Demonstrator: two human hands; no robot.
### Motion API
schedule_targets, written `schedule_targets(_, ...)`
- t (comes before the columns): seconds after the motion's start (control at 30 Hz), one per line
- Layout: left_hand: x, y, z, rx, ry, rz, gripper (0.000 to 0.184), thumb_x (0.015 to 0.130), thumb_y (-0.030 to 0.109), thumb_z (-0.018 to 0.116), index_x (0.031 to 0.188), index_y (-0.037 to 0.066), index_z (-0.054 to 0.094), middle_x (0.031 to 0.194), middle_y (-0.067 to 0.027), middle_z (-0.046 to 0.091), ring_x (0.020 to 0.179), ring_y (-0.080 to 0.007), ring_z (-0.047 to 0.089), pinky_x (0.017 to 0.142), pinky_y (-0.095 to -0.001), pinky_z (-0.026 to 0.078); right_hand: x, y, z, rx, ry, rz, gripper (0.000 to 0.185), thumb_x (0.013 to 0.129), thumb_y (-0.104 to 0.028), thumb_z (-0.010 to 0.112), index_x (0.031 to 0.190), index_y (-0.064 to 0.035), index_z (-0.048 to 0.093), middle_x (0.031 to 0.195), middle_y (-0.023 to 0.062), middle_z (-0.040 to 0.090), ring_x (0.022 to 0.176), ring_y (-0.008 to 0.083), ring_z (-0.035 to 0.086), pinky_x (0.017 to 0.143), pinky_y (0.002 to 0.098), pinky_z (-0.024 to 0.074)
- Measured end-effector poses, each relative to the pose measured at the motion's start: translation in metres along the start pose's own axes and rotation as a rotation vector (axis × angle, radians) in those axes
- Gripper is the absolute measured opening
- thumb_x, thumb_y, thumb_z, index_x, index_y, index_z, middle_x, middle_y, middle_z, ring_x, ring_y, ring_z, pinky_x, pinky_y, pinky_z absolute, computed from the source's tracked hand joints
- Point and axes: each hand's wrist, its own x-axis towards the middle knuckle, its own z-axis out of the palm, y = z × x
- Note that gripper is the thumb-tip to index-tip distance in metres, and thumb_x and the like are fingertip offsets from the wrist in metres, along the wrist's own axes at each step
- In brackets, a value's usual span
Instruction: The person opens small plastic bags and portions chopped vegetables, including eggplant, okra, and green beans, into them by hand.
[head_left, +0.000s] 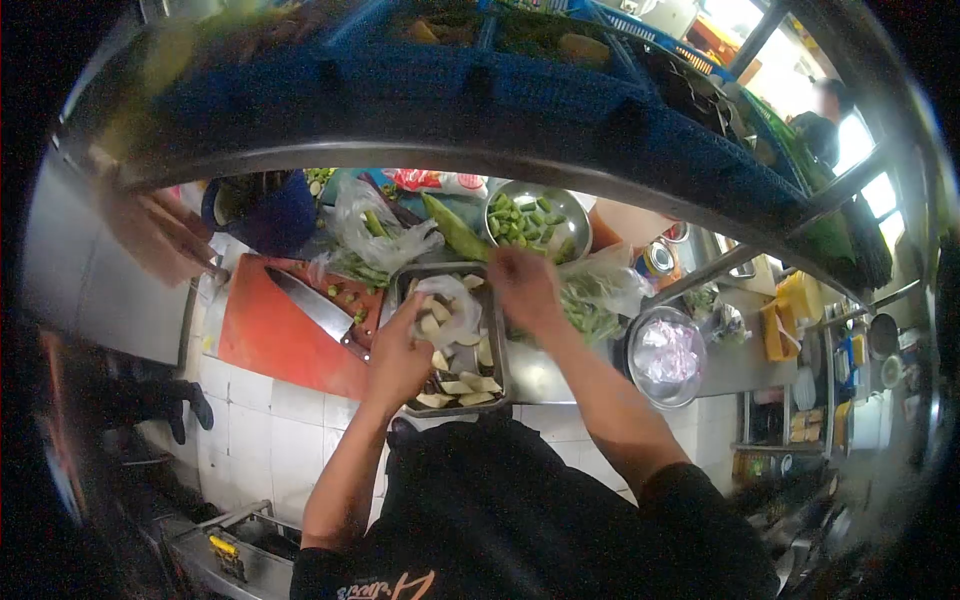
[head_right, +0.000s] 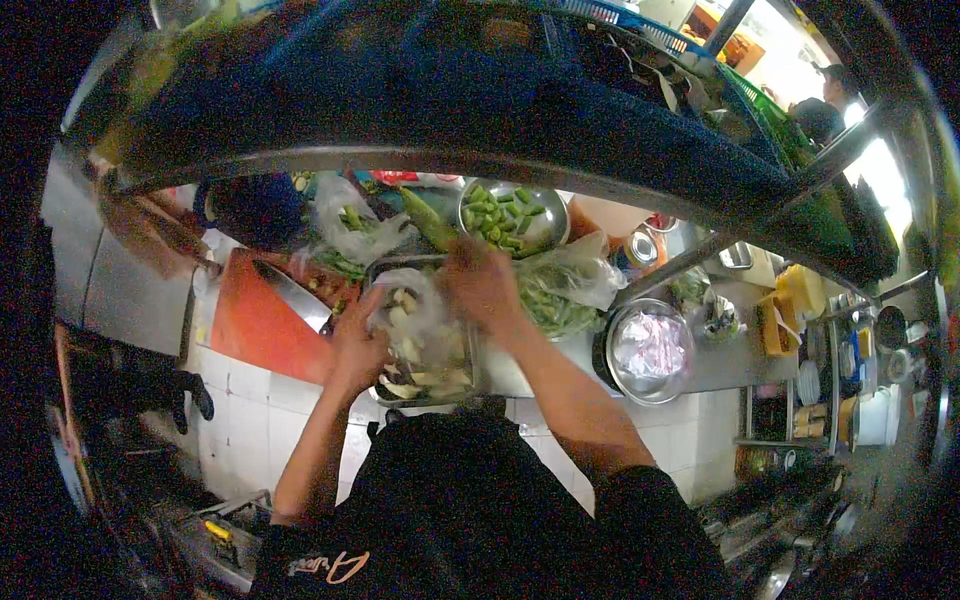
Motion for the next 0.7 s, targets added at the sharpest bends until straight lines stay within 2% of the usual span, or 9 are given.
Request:
schedule_targets(0.03, 0.000, 0.002, -0.003, -0.012, -0.046, -0.008, 0.056, 0.071, 0.001, 0.047, 0.127, -0.002, 0.043, 0.127, -0.0230, 0.047, 0.118, -0.0332, 0.046, 0.098, -0.0330, 0.036, 0.021, 0.031, 0.005, 0.008, 0.066, 0.014, 0.041, 0.080, -0.023, 0.057, 0.117, -0.0060, 0.052, 0.102, 0.0237, 0.059, 0.088, 0.0303, 0.063, 0.072, 0.0358, 0.0486)
schedule_targets(0.13, 0.002, -0.006, 0.006, 0.099, -0.009, 0.149, 0.056, 0.071, 0.000, 0.046, 0.127, -0.002, 0.043, 0.127, -0.0233, 0.047, 0.118, -0.0332, 0.046, 0.098, -0.0328, 0.036, 0.067, 0.104, 0.046, -0.360, 0.198, 0.175, 0.063, 0.077, -0.042, 0.061, 0.131, -0.0152, 0.040, 0.130, 0.0238, 0.041, 0.118, 0.0424, 0.040, 0.089, 0.0502, 0.0418)
schedule_targets(0.23, -0.004, -0.006, 0.007, -0.022, -0.068, 0.037, 0.058, 0.070, -0.001, 0.045, 0.128, -0.001, 0.042, 0.127, -0.0239, 0.046, 0.118, -0.0337, 0.046, 0.098, -0.0326, 0.036, 0.073, 0.088, 0.050, -0.509, 0.051, 0.445, 0.061, 0.080, -0.048, 0.054, 0.133, -0.0242, 0.038, 0.141, 0.0159, 0.029, 0.127, 0.0411, 0.030, 0.090, 0.0604, 0.0337)
schedule_targets(0.33, -0.005, -0.007, 0.007, -0.030, -0.077, 0.002, 0.060, 0.069, -0.003, 0.045, 0.129, 0.000, 0.041, 0.127, -0.0248, 0.046, 0.117, -0.0340, 0.047, 0.094, -0.0320, 0.039, 0.083, 0.098, 0.056, -0.354, 0.019, 0.442, 0.056, 0.081, -0.052, 0.051, 0.131, -0.0296, 0.040, 0.143, 0.0158, 0.024, 0.127, 0.0427, 0.027, 0.086, 0.0678, 0.0303)
schedule_targets(0.43, -0.006, -0.018, 0.009, -0.008, -0.046, 0.006, 0.062, 0.069, -0.004, 0.044, 0.130, 0.000, 0.041, 0.127, -0.0253, 0.046, 0.117, -0.0341, 0.047, 0.094, -0.0313, 0.038, 0.082, 0.121, 0.047, -0.648, -0.190, 0.027, 0.050, 0.081, -0.044, 0.055, 0.127, -0.0280, 0.043, 0.137, 0.0156, 0.032, 0.122, 0.0421, 0.033, 0.086, 0.0608, 0.0372)
schedule_targets(0.53, -0.007, -0.015, 0.008, -0.023, -0.055, -0.045, 0.062, 0.069, -0.004, 0.044, 0.130, 0.000, 0.040, 0.127, -0.0253, 0.046, 0.117, -0.0343, 0.047, 0.096, -0.0309, 0.036, 0.086, 0.142, 0.062, -0.457, 0.092, 0.209, 0.043, 0.080, -0.034, 0.058, 0.120, -0.0229, 0.047, 0.120, 0.0156, 0.046, 0.111, 0.0377, 0.044, 0.081, 0.0531, 0.0438)
schedule_targets(0.63, -0.006, -0.017, 0.011, -0.013, -0.042, -0.022, 0.062, 0.069, -0.003, 0.044, 0.131, 0.000, 0.040, 0.127, -0.0246, 0.046, 0.118, -0.0341, 0.046, 0.098, -0.0309, 0.034, 0.087, 0.166, 0.072, -0.471, 0.271, -0.028, 0.040, 0.078, -0.027, 0.061, 0.116, -0.0210, 0.049, 0.099, 0.0172, 0.052, 0.093, 0.0366, 0.053, 0.073, 0.0482, 0.0474)
schedule_targets(0.7, -0.004, -0.009, 0.009, -0.044, -0.049, -0.051, 0.062, 0.069, -0.003, 0.044, 0.131, 0.000, 0.040, 0.127, -0.0243, 0.047, 0.118, -0.0338, 0.046, 0.099, -0.0311, 0.034, 0.091, 0.167, 0.065, -0.329, 0.203, -0.045, 0.036, 0.078, -0.024, 0.060, 0.112, -0.0167, 0.050, 0.094, 0.0169, 0.053, 0.085, 0.0360, 0.056, 0.069, 0.0485, 0.0471)
